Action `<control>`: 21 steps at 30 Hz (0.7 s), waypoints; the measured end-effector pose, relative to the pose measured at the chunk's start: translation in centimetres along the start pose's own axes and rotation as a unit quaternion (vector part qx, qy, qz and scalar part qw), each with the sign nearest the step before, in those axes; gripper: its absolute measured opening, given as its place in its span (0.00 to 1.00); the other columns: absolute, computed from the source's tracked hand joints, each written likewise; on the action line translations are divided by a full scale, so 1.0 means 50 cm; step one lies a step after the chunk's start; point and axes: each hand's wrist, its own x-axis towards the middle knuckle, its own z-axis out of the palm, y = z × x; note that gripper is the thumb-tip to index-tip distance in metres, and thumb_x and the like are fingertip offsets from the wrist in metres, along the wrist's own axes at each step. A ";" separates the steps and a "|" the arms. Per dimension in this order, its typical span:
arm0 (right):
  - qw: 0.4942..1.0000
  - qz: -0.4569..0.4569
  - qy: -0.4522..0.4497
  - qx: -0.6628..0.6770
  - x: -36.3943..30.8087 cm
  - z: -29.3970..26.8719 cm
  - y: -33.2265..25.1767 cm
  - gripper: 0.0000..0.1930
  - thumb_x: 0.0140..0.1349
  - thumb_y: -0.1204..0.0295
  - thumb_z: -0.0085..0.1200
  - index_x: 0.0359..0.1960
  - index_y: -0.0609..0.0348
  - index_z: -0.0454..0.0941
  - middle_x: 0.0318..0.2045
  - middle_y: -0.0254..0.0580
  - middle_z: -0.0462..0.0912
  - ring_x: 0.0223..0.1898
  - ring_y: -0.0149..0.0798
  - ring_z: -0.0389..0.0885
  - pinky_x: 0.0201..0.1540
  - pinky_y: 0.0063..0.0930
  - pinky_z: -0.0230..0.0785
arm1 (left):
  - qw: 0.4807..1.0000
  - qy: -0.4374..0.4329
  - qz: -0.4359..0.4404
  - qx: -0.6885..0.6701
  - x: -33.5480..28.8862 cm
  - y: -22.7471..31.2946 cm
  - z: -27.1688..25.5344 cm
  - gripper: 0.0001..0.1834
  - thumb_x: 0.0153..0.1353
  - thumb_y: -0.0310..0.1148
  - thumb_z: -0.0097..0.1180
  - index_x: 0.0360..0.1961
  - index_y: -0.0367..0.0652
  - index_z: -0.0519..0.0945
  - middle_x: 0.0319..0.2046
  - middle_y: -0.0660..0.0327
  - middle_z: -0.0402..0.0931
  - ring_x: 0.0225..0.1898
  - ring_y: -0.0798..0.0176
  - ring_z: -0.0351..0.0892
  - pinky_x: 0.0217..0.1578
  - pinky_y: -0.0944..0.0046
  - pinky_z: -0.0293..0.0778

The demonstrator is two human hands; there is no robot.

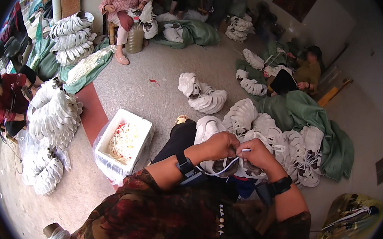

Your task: The recorder laces several white athletic shoes and places them into piles.

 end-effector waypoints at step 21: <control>0.806 -0.195 0.134 -0.543 -0.009 0.014 -0.060 0.08 0.38 0.77 0.54 0.24 0.62 0.73 0.18 0.47 0.74 0.22 0.46 0.77 0.26 0.36 0.71 | 0.987 0.029 -0.069 -0.141 0.025 -0.037 0.014 0.08 0.48 0.23 0.56 0.32 0.39 0.79 0.30 0.61 0.75 0.34 0.60 0.73 0.41 0.65 0.68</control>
